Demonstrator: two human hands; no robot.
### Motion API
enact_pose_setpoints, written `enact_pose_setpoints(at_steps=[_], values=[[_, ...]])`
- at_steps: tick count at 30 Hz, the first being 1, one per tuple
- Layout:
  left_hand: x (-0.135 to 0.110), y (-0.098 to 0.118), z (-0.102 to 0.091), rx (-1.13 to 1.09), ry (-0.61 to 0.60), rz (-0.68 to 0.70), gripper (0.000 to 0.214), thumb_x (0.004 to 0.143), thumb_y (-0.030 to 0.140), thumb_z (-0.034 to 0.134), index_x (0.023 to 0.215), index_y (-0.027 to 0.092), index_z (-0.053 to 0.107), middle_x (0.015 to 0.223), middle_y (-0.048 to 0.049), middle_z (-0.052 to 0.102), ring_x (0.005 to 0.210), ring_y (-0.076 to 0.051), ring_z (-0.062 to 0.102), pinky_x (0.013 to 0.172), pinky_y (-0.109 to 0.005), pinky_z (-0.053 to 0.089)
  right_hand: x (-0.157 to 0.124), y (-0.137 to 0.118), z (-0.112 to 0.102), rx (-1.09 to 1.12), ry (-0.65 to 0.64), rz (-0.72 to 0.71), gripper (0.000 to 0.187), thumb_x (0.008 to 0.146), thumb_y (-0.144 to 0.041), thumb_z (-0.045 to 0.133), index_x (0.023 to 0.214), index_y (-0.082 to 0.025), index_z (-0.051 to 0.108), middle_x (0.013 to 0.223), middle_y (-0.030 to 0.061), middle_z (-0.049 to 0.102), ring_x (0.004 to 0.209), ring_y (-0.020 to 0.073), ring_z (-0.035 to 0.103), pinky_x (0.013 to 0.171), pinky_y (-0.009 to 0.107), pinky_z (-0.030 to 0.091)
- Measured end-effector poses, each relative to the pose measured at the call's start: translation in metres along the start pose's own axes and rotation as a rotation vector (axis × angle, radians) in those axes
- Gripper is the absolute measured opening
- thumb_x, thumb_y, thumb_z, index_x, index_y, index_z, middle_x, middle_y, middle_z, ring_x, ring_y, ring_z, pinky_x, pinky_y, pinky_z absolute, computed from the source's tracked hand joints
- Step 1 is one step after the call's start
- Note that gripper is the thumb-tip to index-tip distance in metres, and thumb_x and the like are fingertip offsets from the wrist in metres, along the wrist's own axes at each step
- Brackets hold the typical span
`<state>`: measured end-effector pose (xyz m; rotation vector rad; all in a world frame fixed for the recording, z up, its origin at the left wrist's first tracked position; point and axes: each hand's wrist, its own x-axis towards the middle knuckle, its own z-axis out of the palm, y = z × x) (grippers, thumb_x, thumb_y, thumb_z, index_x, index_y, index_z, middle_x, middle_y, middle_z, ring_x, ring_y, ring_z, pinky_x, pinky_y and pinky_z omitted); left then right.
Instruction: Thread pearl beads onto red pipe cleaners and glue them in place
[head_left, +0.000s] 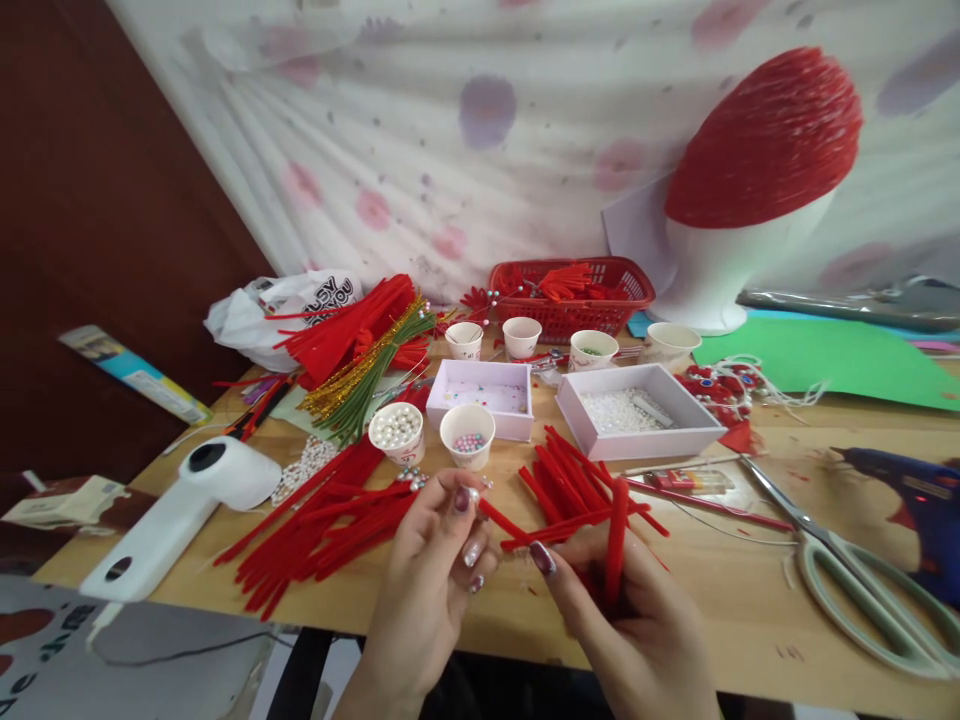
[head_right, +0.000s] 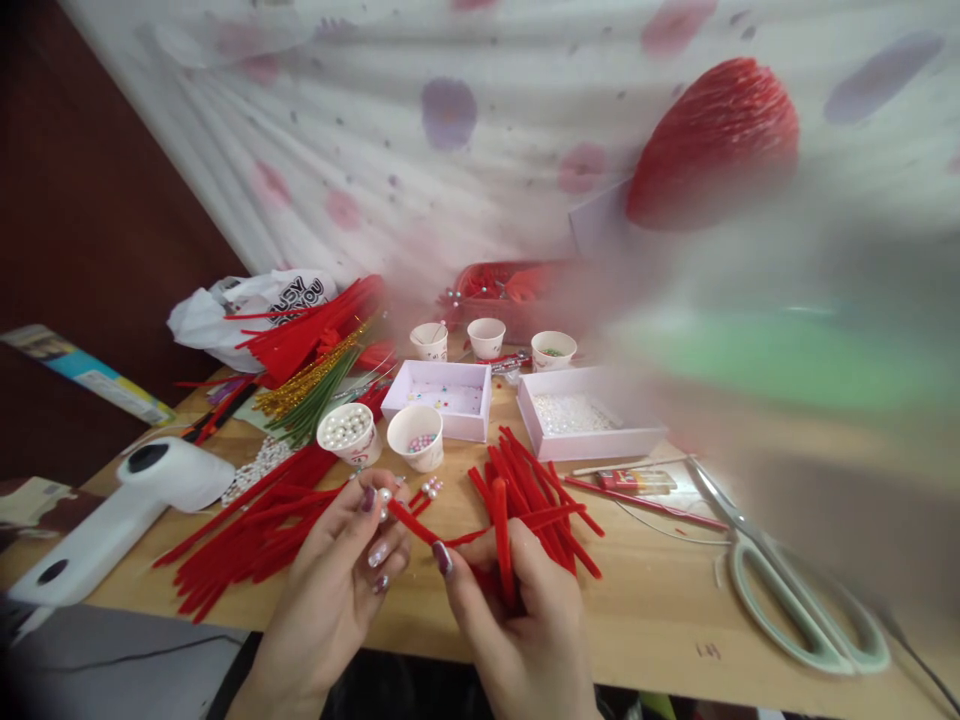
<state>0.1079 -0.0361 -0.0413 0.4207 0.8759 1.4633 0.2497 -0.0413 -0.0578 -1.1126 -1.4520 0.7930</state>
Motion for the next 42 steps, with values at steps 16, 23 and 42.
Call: enact_pose_setpoints(at_steps=[16,23,42], values=[[-0.001,0.000,-0.004,0.216,0.060,0.120,0.030,0.066,0.037,0.088,0.084,0.018,0.074,0.073,0.0022,0.063,0.052,-0.005,0.054,0.052,-0.016,0.047,-0.003,-0.004,-0.006,0.002,-0.059,0.185,0.026,0.085,-0.036,0.063,0.064,-0.021,0.058,0.051,-0.0036,0.045,0.046,0.0102,0.037,0.042,0.025,0.030],[-0.001,0.003,-0.009,0.386,-0.019,0.260,0.024,0.070,0.038,0.085,0.083,0.019,0.076,0.075,0.0003,0.065,0.055,-0.007,0.058,0.057,-0.018,0.051,-0.005,-0.003,-0.008,0.016,-0.067,0.194,0.025,0.085,-0.036,0.063,0.065,-0.022,0.058,0.051,-0.0036,0.045,0.047,0.0109,0.037,0.044,0.026,0.031],[-0.003,0.004,-0.018,0.315,-0.246,0.120,0.013,0.072,0.028,0.084,0.076,0.017,0.077,0.083,-0.0015,0.060,0.051,-0.006,0.059,0.050,-0.018,0.050,-0.002,0.008,-0.011,0.044,-0.256,0.118,0.033,0.092,-0.040,0.059,0.068,-0.020,0.054,0.057,-0.0036,0.047,0.050,0.0096,0.040,0.045,0.022,0.034]])
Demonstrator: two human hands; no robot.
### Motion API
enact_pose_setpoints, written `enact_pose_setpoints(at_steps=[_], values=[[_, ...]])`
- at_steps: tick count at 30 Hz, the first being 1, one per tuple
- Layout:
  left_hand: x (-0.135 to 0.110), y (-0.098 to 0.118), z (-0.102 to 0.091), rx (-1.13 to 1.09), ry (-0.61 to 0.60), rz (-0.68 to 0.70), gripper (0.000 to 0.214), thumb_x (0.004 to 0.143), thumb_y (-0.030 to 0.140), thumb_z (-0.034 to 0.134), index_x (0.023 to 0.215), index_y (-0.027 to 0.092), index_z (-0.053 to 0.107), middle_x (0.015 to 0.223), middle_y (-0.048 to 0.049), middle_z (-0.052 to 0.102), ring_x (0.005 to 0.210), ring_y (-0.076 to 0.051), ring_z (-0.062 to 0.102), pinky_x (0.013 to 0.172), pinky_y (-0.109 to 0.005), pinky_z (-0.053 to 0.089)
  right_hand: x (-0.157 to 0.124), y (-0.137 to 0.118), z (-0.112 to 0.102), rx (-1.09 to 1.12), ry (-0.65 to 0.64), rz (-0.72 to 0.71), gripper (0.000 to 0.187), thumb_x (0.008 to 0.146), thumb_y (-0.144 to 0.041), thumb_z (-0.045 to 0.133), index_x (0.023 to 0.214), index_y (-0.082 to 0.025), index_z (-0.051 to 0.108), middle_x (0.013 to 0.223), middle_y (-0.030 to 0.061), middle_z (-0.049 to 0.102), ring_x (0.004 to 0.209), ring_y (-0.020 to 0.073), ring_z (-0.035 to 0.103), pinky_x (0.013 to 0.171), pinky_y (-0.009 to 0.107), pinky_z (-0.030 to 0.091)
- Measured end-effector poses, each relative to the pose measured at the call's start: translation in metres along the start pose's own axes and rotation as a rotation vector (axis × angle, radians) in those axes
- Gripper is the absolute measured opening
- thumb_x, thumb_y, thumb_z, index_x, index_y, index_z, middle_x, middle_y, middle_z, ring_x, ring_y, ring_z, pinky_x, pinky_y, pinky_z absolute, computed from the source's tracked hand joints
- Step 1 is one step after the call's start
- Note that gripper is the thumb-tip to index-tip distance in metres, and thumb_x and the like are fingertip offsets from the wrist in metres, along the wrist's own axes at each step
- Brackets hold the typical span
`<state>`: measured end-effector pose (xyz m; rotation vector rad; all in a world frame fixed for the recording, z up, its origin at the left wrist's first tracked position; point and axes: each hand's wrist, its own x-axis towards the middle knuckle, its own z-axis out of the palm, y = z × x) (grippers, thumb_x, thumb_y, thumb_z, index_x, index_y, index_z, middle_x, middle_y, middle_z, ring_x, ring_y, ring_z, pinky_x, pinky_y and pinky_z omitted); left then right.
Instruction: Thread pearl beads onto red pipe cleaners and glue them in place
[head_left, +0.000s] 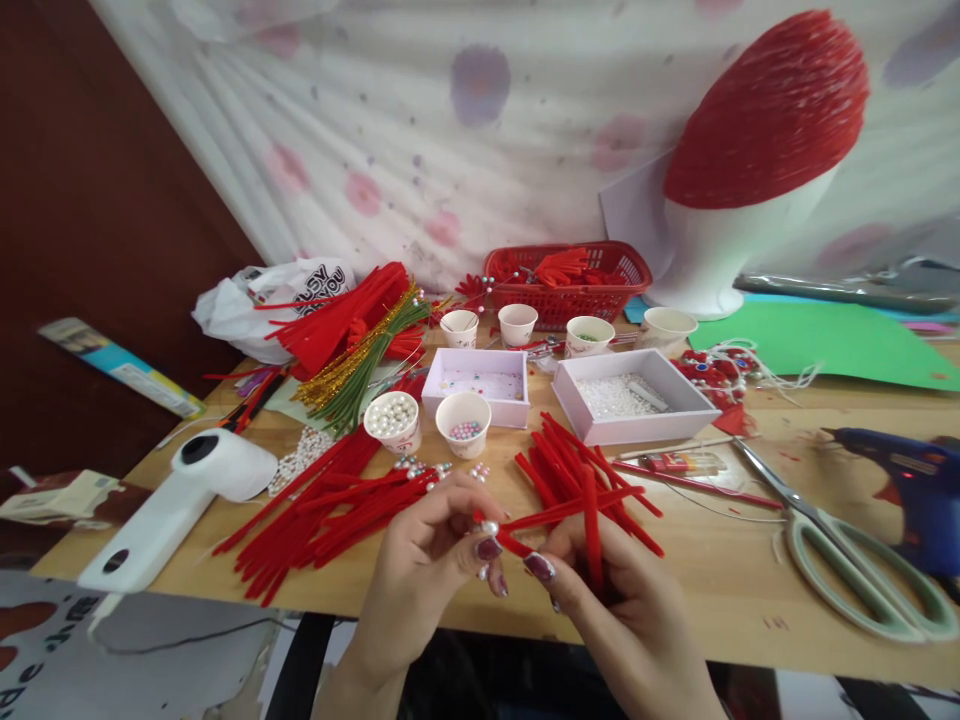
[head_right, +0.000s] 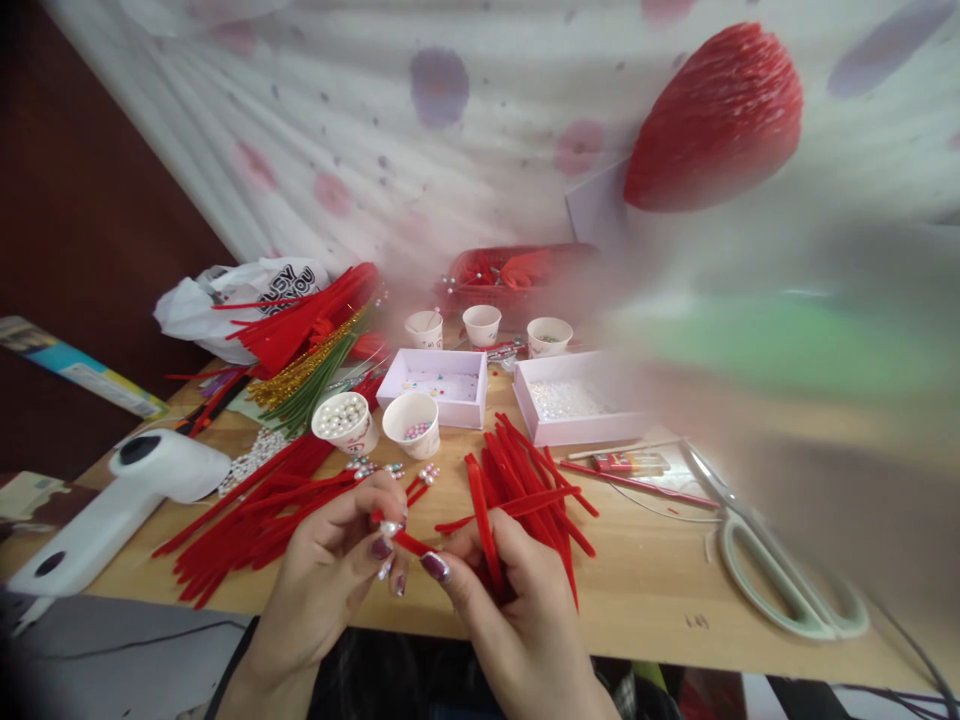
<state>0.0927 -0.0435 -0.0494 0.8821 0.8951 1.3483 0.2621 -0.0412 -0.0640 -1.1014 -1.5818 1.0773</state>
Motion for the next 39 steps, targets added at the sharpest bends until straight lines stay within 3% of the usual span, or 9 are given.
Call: enact_pose_setpoints(at_steps=[6,9,12,15,19,24,34,39], values=[[0.008,-0.007,-0.006,-0.249,0.188,-0.060,0.025,0.063,0.026,0.091,0.082,0.019,0.076,0.071,0.0005,0.068,0.055,-0.005,0.060,0.055,-0.013,0.053,-0.002,0.002,0.005,0.218,-0.048,0.132,0.033,0.101,-0.050,0.040,0.094,-0.023,0.057,0.062,-0.0026,0.054,0.049,0.0101,0.041,0.044,0.021,0.032],[0.012,-0.010,-0.008,-0.406,0.252,-0.057,0.028,0.058,0.028,0.093,0.078,0.018,0.075,0.069,0.0011,0.069,0.061,-0.007,0.065,0.061,-0.013,0.056,-0.007,-0.006,0.006,0.221,-0.198,0.196,0.044,0.098,-0.058,0.041,0.081,-0.022,0.059,0.052,-0.0032,0.051,0.047,0.0111,0.043,0.047,0.023,0.034],[0.012,-0.011,-0.005,-0.452,0.235,-0.067,0.024,0.060,0.030,0.092,0.073,0.018,0.074,0.069,0.0009,0.071,0.063,-0.008,0.067,0.062,-0.014,0.057,-0.012,-0.017,0.008,0.204,-0.336,0.280,0.051,0.093,-0.064,0.044,0.072,-0.022,0.061,0.049,-0.0033,0.049,0.044,0.0113,0.046,0.048,0.024,0.036],[0.009,-0.011,0.000,-0.479,0.229,-0.099,0.024,0.059,0.029,0.092,0.070,0.017,0.074,0.068,0.0011,0.071,0.061,-0.008,0.066,0.060,-0.013,0.057,-0.013,-0.023,0.012,0.214,-0.296,0.329,0.053,0.091,-0.067,0.044,0.073,-0.022,0.064,0.050,-0.0029,0.051,0.047,0.0120,0.049,0.053,0.024,0.043],[0.007,-0.012,0.005,-0.513,0.269,-0.148,0.028,0.054,0.029,0.094,0.067,0.016,0.073,0.063,0.0017,0.069,0.062,-0.008,0.066,0.058,-0.012,0.055,-0.011,-0.024,0.016,0.253,-0.305,0.394,0.054,0.089,-0.070,0.045,0.071,-0.021,0.058,0.047,-0.0055,0.044,0.041,0.0097,0.044,0.042,0.021,0.032],[0.007,-0.013,0.007,-0.511,0.266,-0.126,0.024,0.062,0.031,0.091,0.071,0.017,0.074,0.065,0.0002,0.071,0.063,-0.008,0.066,0.061,-0.012,0.055,-0.009,-0.022,0.016,0.255,-0.333,0.403,0.054,0.091,-0.069,0.043,0.070,-0.021,0.053,0.046,-0.0067,0.042,0.040,0.0083,0.041,0.042,0.020,0.029],[0.003,-0.019,0.003,-0.444,0.278,-0.061,0.026,0.063,0.032,0.090,0.072,0.018,0.071,0.069,0.0004,0.072,0.063,-0.008,0.066,0.063,-0.015,0.054,-0.004,-0.024,0.015,0.171,-0.413,0.378,0.053,0.095,-0.067,0.033,0.073,-0.021,0.049,0.048,-0.0054,0.045,0.043,0.0094,0.042,0.046,0.021,0.034],[0.004,-0.011,0.004,-0.233,0.291,-0.010,0.028,0.062,0.035,0.090,0.067,0.016,0.070,0.061,0.0014,0.068,0.059,-0.008,0.063,0.063,-0.016,0.052,0.000,-0.024,0.012,0.136,-0.492,0.345,0.056,0.095,-0.069,0.028,0.069,-0.022,0.046,0.049,-0.0042,0.043,0.044,0.0106,0.043,0.044,0.021,0.034]])
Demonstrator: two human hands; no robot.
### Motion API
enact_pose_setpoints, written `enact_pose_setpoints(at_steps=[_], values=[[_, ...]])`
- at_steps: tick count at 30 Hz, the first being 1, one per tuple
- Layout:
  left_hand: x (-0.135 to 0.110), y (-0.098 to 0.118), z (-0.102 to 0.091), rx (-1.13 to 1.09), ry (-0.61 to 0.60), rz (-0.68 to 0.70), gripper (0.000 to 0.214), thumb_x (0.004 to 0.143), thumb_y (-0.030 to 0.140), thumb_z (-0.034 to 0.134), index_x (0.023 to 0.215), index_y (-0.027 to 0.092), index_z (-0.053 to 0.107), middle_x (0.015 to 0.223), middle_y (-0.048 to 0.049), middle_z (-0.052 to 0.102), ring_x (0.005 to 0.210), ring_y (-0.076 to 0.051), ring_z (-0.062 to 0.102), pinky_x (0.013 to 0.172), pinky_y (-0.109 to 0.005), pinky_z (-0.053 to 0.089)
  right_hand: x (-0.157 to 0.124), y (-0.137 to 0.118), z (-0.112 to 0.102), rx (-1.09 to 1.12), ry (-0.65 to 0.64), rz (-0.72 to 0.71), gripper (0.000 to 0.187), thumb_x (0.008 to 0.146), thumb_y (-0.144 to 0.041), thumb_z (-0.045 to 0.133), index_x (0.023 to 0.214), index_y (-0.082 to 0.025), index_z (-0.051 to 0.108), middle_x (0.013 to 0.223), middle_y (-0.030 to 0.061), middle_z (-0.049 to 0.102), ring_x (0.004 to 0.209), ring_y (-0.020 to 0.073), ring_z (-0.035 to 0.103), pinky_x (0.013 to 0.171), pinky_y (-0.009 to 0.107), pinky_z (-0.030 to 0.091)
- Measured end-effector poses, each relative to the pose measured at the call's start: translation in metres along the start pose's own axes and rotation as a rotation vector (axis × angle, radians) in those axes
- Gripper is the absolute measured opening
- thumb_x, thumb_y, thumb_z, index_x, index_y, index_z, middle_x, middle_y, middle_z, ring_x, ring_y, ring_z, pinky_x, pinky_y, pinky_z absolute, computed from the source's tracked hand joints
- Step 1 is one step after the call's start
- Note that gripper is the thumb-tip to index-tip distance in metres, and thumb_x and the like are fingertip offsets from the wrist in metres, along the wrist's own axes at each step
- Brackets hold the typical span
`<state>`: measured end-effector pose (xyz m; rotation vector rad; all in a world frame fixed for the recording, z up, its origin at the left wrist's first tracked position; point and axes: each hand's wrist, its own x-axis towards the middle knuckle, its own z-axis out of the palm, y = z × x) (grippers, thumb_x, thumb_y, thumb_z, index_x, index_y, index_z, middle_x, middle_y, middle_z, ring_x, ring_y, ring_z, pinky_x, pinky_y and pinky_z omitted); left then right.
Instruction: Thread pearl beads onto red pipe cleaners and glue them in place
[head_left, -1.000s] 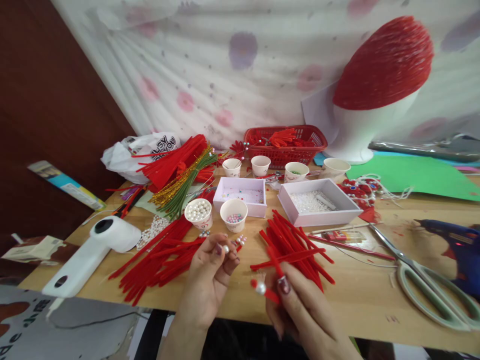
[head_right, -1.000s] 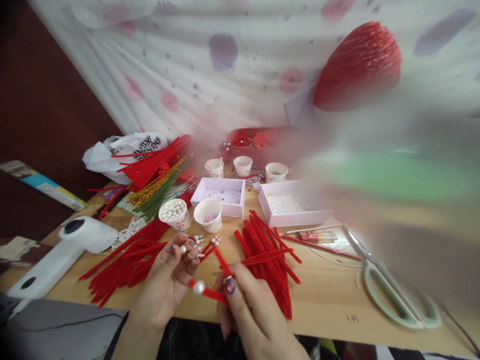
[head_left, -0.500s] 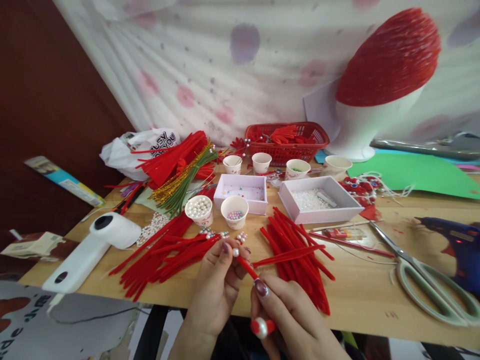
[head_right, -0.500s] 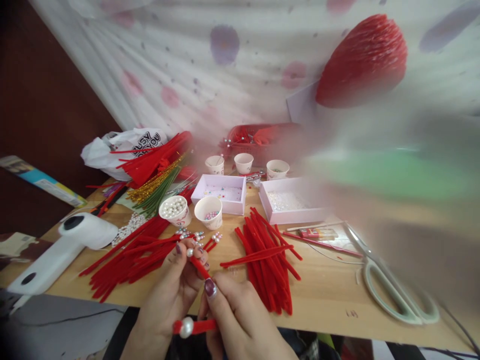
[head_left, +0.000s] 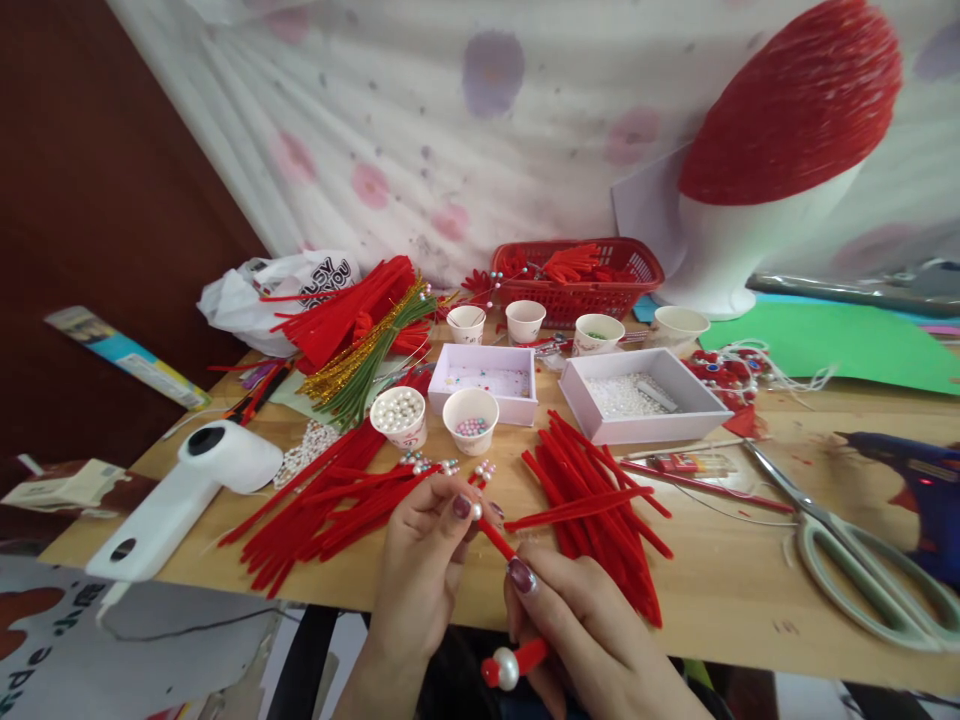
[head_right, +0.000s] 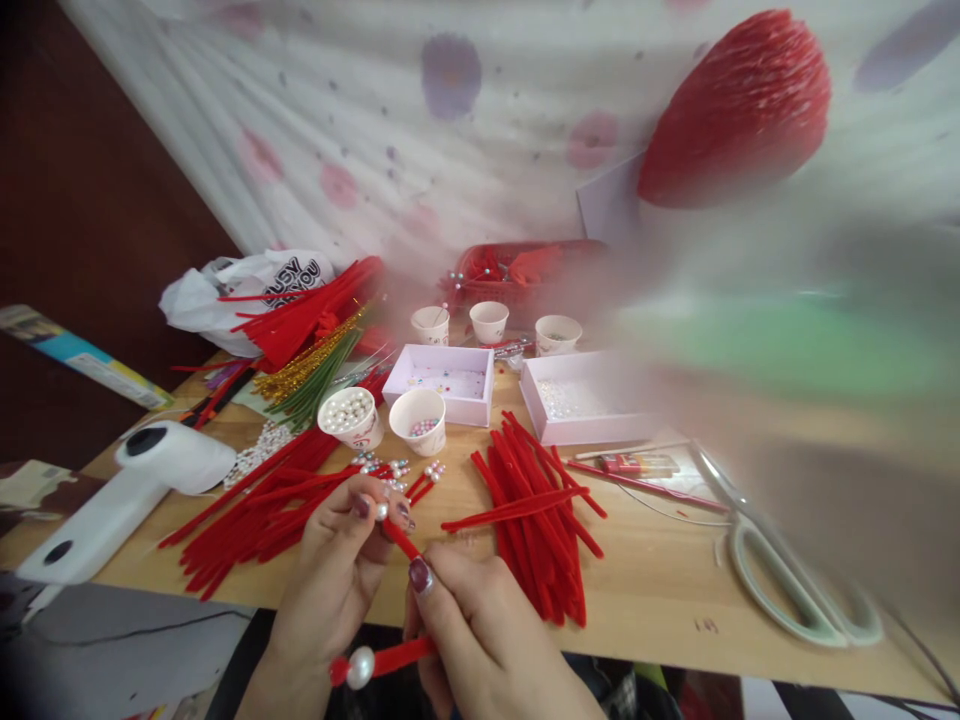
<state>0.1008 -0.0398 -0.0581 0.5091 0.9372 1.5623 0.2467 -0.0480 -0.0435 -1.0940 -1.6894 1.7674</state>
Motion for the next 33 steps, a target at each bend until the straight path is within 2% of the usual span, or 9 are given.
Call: enact_pose_setpoints(at_steps=[6,11,18,23,25,27,30,32,33], values=[[-0.003,0.002,0.003,0.137,0.028,0.092,0.029,0.060,0.038,0.091,0.064,0.017,0.072,0.060,0.0011,0.068,0.060,-0.010,0.064,0.065,-0.016,0.052,0.003,0.008,-0.005,-0.006,-0.032,-0.061,0.057,0.095,-0.070,0.026,0.071,-0.021,0.046,0.049,-0.0049,0.044,0.042,0.0094,0.043,0.046,0.021,0.038],[0.000,-0.008,-0.004,-0.042,-0.115,-0.087,0.025,0.061,0.033,0.091,0.068,0.017,0.074,0.060,0.0004,0.070,0.057,-0.010,0.064,0.062,-0.018,0.053,0.003,0.010,-0.004,0.025,0.007,-0.153,0.054,0.096,-0.064,0.033,0.076,-0.021,0.059,0.052,-0.0021,0.049,0.045,0.0122,0.047,0.046,0.023,0.039],[0.005,-0.018,-0.006,-0.176,-0.116,-0.154,0.025,0.058,0.031,0.093,0.071,0.018,0.076,0.063,-0.0001,0.073,0.059,-0.009,0.066,0.061,-0.016,0.053,0.004,0.007,-0.004,0.064,0.029,-0.233,0.051,0.096,-0.061,0.038,0.103,-0.023,0.071,0.055,-0.0014,0.049,0.046,0.0138,0.045,0.043,0.024,0.037],[0.004,-0.020,-0.005,-0.072,-0.127,-0.136,0.028,0.059,0.038,0.092,0.071,0.018,0.075,0.064,-0.0002,0.072,0.062,-0.011,0.067,0.066,-0.020,0.055,-0.001,0.014,-0.001,0.157,0.160,-0.134,0.051,0.088,-0.068,0.049,0.083,-0.022,0.071,0.055,-0.0007,0.052,0.047,0.0134,0.047,0.044,0.024,0.039],[0.011,-0.010,-0.004,0.069,-0.102,-0.035,0.032,0.067,0.048,0.084,0.076,0.018,0.076,0.070,-0.0024,0.074,0.066,-0.014,0.068,0.069,-0.024,0.056,-0.003,0.016,0.000,0.226,0.285,-0.050,0.052,0.082,-0.072,0.056,0.080,-0.022,0.069,0.063,0.0002,0.054,0.056,0.0141,0.050,0.051,0.024,0.044],[0.024,0.008,-0.001,0.342,-0.073,0.177,0.037,0.082,0.054,0.068,0.082,0.017,0.075,0.080,-0.0059,0.076,0.072,-0.016,0.069,0.071,-0.027,0.056,-0.003,0.018,-0.001,0.294,0.357,0.004,0.056,0.077,-0.075,0.059,0.081,-0.020,0.067,0.069,0.0002,0.053,0.062,0.0139,0.049,0.057,0.024,0.046],[0.055,0.038,0.013,1.118,-0.116,0.480,0.019,0.092,0.026,0.057,0.094,0.016,0.073,0.104,-0.0094,0.075,0.094,-0.020,0.068,0.088,-0.030,0.052,-0.002,0.020,-0.006,0.333,0.369,0.024,0.059,0.077,-0.077,0.057,0.084,-0.018,0.065,0.066,-0.0022,0.046,0.061,0.0126,0.042,0.059,0.025,0.043],[0.077,0.050,0.026,1.725,-0.299,0.353,0.030,0.094,0.011,0.044,0.104,0.018,0.072,0.117,-0.0089,0.071,0.110,-0.021,0.063,0.099,-0.032,0.045,-0.002,0.021,-0.008,0.334,0.358,0.022,0.058,0.080,-0.075,0.056,0.085,-0.018,0.065,0.063,-0.0036,0.042,0.060,0.0125,0.040,0.059,0.026,0.041],[0.087,0.053,0.032,1.819,-0.363,0.272,0.028,0.091,0.008,0.048,0.096,0.017,0.074,0.109,-0.0096,0.073,0.107,-0.023,0.065,0.097,-0.034,0.046,-0.003,0.021,-0.009,0.332,0.351,0.017,0.057,0.081,-0.074,0.055,0.084,-0.018,0.065,0.062,-0.0038,0.041,0.059,0.0125,0.039,0.059,0.026,0.040]])
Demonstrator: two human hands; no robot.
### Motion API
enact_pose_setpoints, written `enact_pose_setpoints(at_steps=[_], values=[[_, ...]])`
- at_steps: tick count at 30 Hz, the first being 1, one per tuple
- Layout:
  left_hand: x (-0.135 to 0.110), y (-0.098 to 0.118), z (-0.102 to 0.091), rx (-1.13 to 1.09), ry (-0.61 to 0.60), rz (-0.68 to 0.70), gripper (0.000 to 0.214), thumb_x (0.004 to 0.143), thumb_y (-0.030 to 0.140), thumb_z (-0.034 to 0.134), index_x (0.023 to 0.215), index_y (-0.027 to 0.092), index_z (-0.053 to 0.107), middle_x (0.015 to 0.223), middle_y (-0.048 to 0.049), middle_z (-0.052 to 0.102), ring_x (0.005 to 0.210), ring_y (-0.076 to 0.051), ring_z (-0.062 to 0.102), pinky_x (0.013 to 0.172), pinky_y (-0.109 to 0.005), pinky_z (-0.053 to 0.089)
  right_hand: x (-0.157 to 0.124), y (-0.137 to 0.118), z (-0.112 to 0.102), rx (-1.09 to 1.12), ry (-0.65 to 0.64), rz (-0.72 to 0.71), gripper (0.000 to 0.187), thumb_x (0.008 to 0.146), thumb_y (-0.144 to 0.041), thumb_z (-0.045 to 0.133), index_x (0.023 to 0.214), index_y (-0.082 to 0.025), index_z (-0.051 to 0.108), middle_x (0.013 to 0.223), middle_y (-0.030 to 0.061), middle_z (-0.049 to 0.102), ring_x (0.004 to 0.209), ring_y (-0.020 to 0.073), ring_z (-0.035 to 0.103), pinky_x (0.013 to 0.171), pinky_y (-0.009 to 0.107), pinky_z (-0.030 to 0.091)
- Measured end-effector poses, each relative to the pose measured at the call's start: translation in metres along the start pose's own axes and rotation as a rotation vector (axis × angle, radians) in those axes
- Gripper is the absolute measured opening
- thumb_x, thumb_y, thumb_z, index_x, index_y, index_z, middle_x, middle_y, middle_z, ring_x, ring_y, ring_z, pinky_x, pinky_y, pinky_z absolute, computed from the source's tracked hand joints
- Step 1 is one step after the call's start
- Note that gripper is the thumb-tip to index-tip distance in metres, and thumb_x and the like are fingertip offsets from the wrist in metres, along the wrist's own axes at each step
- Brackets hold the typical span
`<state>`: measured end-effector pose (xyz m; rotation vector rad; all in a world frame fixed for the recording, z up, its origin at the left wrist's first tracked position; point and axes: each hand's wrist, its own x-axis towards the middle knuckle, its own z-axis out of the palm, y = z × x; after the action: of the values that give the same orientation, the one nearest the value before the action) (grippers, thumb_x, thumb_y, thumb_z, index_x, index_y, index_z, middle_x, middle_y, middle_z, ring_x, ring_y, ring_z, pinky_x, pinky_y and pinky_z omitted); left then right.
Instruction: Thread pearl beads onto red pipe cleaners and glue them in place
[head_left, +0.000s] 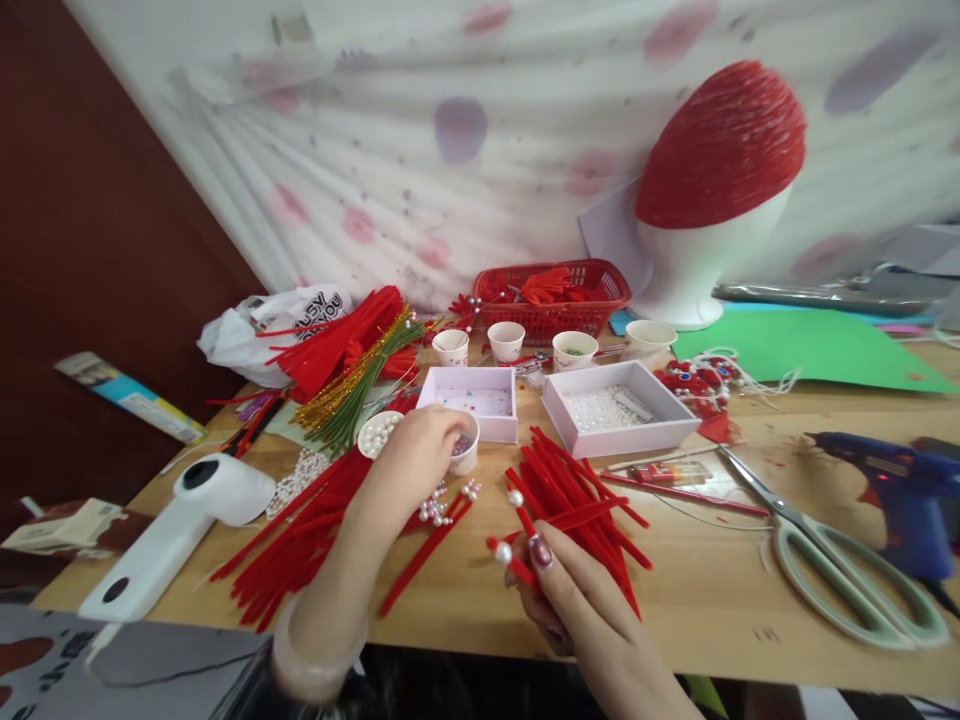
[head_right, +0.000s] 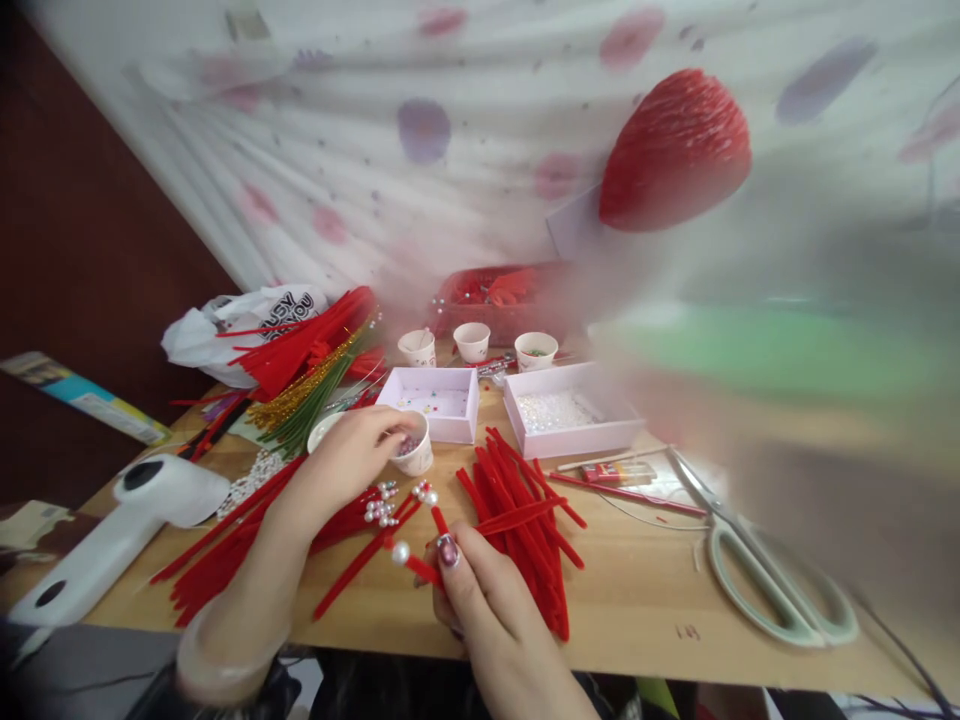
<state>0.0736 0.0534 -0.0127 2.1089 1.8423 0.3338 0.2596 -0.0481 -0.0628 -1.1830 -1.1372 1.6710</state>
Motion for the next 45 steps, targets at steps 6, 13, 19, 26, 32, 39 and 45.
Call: enact_pose_setpoints(at_steps=[6,13,19,26,32,39,45], values=[[0.044,0.007,0.002,0.203,-0.353,-0.121,0.027,0.090,0.029,0.064,0.113,0.014,0.065,0.116,-0.0101,0.066,0.101,-0.026,0.066,0.085,-0.043,0.056,-0.005,0.004,-0.005,0.058,0.041,0.028,0.064,0.075,-0.078,0.059,0.092,-0.018,0.067,0.064,-0.0031,0.045,0.061,0.0126,0.040,0.063,0.028,0.039],[0.047,0.004,0.005,0.210,-0.449,-0.160,0.034,0.092,0.034,0.062,0.122,0.019,0.061,0.126,-0.0089,0.061,0.106,-0.026,0.063,0.087,-0.044,0.056,-0.007,0.004,-0.008,0.045,-0.027,-0.032,0.063,0.076,-0.079,0.055,0.089,-0.018,0.068,0.070,0.0003,0.051,0.066,0.0145,0.043,0.064,0.029,0.038],[0.048,0.001,-0.004,0.030,-0.324,-0.093,0.017,0.082,0.024,0.072,0.093,0.011,0.072,0.098,-0.0091,0.072,0.091,-0.025,0.068,0.082,-0.039,0.054,-0.007,0.004,-0.012,0.103,-0.014,-0.046,0.059,0.076,-0.077,0.058,0.085,-0.019,0.065,0.068,-0.0016,0.045,0.063,0.0134,0.040,0.060,0.026,0.037],[0.018,0.001,-0.027,-0.581,-0.049,-0.069,0.012,0.073,0.022,0.073,0.081,0.013,0.072,0.073,-0.0047,0.074,0.067,-0.016,0.068,0.064,-0.024,0.052,0.000,-0.003,-0.011,0.244,-0.047,-0.089,0.050,0.082,-0.069,0.061,0.085,-0.019,0.059,0.060,-0.0083,0.030,0.050,0.0070,0.023,0.047,0.021,0.020],[-0.014,0.008,-0.001,-1.477,-0.031,-0.253,0.014,0.074,0.013,0.077,0.081,0.011,0.065,0.070,-0.0001,0.066,0.056,-0.004,0.061,0.054,-0.010,0.052,0.008,-0.009,-0.002,0.214,0.029,-0.080,0.054,0.079,-0.070,0.062,0.086,-0.017,0.065,0.060,-0.0064,0.035,0.052,0.0076,0.029,0.048,0.021,0.021],[-0.045,0.017,0.032,-1.919,-0.093,-0.331,0.012,0.077,0.014,0.077,0.082,0.009,0.067,0.069,0.0005,0.060,0.049,-0.002,0.050,0.042,-0.009,0.041,0.009,-0.010,0.000,0.024,0.041,-0.188,0.048,0.087,-0.061,0.058,0.073,-0.016,0.067,0.052,-0.0062,0.035,0.048,0.0086,0.029,0.046,0.023,0.024],[-0.067,0.024,0.043,-1.937,-0.128,-0.291,0.027,0.071,0.030,0.085,0.080,0.012,0.067,0.057,0.0085,0.041,0.044,0.001,0.026,0.041,-0.010,0.023,0.005,-0.012,0.006,-0.048,0.137,-0.192,0.048,0.083,-0.061,0.062,0.065,-0.016,0.065,0.048,-0.0059,0.036,0.043,0.0083,0.032,0.042,0.023,0.026]])
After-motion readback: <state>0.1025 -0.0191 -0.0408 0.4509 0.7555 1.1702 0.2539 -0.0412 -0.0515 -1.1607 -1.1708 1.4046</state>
